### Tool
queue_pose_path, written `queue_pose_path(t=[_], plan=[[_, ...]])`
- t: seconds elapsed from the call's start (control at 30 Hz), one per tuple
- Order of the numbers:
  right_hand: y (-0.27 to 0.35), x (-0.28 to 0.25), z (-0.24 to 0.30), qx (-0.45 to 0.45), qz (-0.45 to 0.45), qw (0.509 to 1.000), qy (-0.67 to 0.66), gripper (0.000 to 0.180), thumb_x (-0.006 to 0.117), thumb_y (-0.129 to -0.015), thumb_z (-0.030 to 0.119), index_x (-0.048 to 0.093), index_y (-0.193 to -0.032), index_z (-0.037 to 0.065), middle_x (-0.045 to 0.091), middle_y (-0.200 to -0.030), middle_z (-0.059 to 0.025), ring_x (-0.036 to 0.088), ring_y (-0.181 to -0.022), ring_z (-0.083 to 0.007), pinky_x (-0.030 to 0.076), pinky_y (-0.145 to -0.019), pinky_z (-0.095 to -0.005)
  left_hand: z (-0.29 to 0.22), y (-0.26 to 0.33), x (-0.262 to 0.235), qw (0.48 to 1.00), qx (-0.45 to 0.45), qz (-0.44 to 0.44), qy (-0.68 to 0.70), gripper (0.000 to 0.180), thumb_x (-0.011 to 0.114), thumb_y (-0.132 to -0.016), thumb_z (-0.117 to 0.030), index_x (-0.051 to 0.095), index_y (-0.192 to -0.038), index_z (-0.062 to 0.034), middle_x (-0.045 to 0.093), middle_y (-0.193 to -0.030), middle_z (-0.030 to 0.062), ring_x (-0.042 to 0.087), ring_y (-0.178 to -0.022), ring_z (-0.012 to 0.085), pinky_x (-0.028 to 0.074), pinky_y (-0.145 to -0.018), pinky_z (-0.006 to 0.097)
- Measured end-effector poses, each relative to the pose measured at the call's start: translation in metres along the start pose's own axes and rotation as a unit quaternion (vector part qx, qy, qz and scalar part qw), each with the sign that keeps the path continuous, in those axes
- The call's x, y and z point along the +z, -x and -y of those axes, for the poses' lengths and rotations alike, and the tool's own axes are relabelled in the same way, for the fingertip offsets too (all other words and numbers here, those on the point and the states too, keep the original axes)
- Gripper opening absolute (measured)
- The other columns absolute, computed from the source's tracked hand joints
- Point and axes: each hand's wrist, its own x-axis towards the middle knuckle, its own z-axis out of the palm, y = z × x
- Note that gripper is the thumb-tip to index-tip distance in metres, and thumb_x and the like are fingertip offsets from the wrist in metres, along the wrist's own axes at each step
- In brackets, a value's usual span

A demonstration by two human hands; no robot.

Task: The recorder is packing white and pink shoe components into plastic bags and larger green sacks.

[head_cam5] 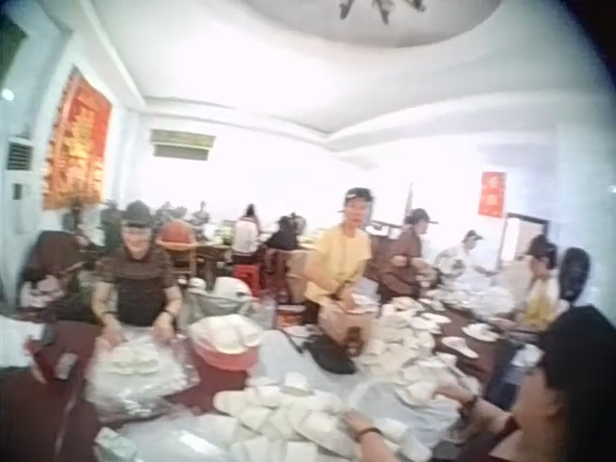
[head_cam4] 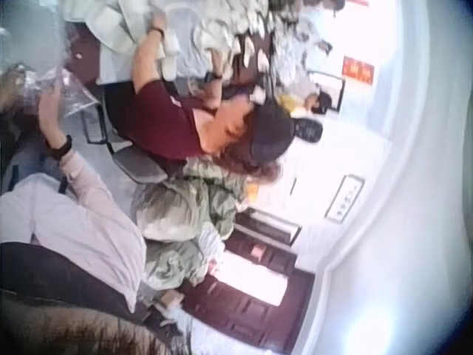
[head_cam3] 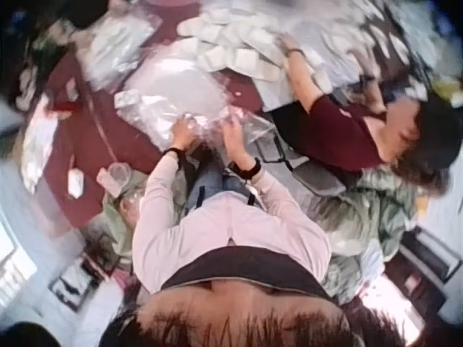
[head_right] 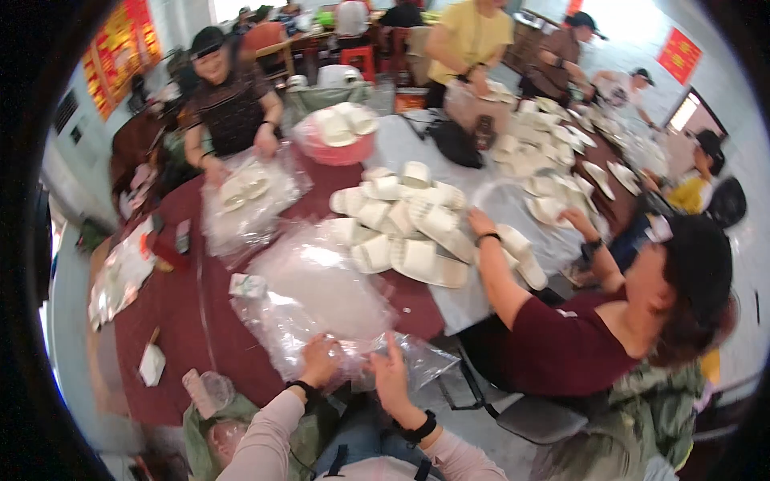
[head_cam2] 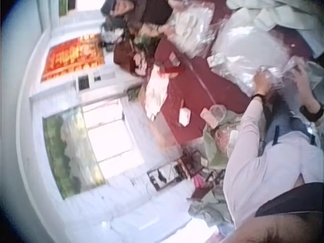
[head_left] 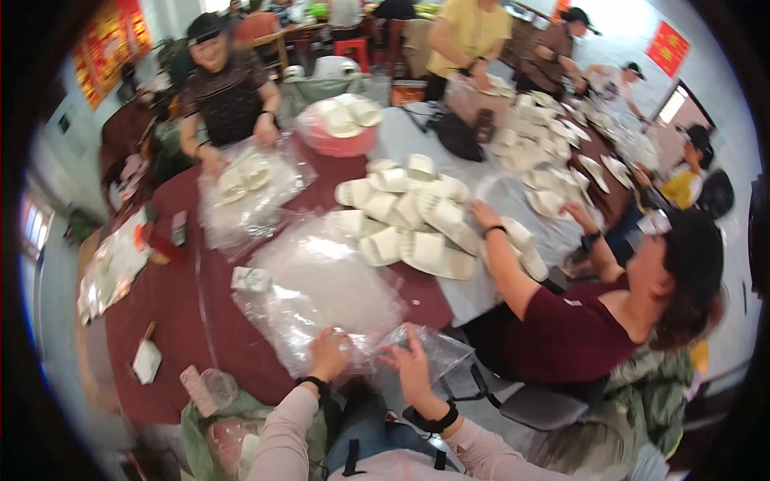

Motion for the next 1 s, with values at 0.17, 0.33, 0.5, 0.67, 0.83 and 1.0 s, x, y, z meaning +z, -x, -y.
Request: queue_pose_path(t=[0.17, 0.33, 0.5, 0.67, 0.83, 1.0], plan=[[-0.064, 0.063, 0.017, 0.049, 0.040, 0.996, -0.064, 0.067, 0.046, -0.084, 0.000, 0.008, -0.139, -0.001, 0.039, -0.123, -0.0154, 0.054, -0.098, -0.0247, 0.051, -0.080, -0.0402, -0.010, -0.002, -0.051, 0.990, 0.051, 0.122, -0.039, 0.082, 0.065, -0.067, -0.050, 0.034, -0.136, -0.0167, 0.028, -0.138, 0.0193, 0.026, -0.128, 0.0373, 0.022, -0.102, 0.052], [-0.105, 0.122, 0.001, 0.132, 0.021, 0.984, -0.114, 0.063, 0.043, -0.085, 0.003, 0.008, -0.137, -0.003, 0.039, -0.101, -0.0113, 0.050, -0.104, -0.0282, 0.049, -0.084, -0.0460, -0.032, 0.004, -0.090, 0.950, 0.157, 0.138, 0.231, 0.096, 0.070, -0.067, -0.043, 0.020, -0.139, -0.0051, 0.024, -0.141, 0.0200, 0.020, -0.131, 0.0365, 0.020, -0.106, 0.045], [-0.138, 0.152, -0.049, 0.180, 0.001, 0.968, -0.173, 0.064, 0.045, -0.084, 0.004, 0.006, -0.134, 0.000, 0.037, -0.107, -0.0137, 0.046, -0.110, -0.0298, 0.046, -0.088, -0.0484, -0.010, -0.010, -0.050, 0.874, 0.080, 0.084, 0.471, 0.061, 0.057, -0.086, -0.024, 0.028, -0.135, -0.0031, 0.037, -0.133, 0.0101, 0.035, -0.123, 0.0232, 0.030, -0.101, 0.035], [-0.169, 0.162, -0.077, 0.179, 0.005, 0.961, -0.211, 0.078, 0.048, -0.083, 0.004, -0.005, -0.140, 0.004, 0.031, -0.125, -0.0169, 0.042, -0.116, -0.0299, 0.043, -0.091, -0.0459, -0.015, -0.035, -0.068, 0.696, -0.227, -0.075, 0.677, 0.041, 0.051, -0.088, -0.024, 0.040, -0.123, -0.0050, 0.051, -0.117, 0.0131, 0.050, -0.108, 0.0209, 0.042, -0.090, 0.032], [-0.207, 0.160, -0.064, -0.009, 0.224, 0.959, 0.175, 0.071, 0.052, -0.081, 0.005, 0.013, -0.141, 0.008, 0.030, -0.138, -0.0204, 0.049, -0.110, -0.0300, 0.042, -0.089, -0.0366, 0.017, -0.063, -0.090, 0.638, -0.317, -0.131, 0.689, 0.020, 0.044, -0.088, -0.013, 0.046, -0.107, -0.0052, 0.058, -0.087, 0.0063, 0.059, -0.076, 0.0171, 0.048, -0.068, 0.030], [-0.256, 0.122, -0.061, -0.151, 0.281, 0.853, 0.414, 0.051, 0.056, -0.077, 0.006, 0.040, -0.125, 0.009, 0.044, -0.129, -0.0184, 0.050, -0.112, -0.0311, 0.040, -0.090, -0.0352, 0.067, -0.088, -0.102, 0.629, -0.316, -0.093, 0.704, 0.026, 0.050, -0.085, -0.016, 0.044, -0.110, -0.0085, 0.056, -0.089, 0.0084, 0.058, -0.075, 0.0180, 0.049, -0.068, 0.032]])
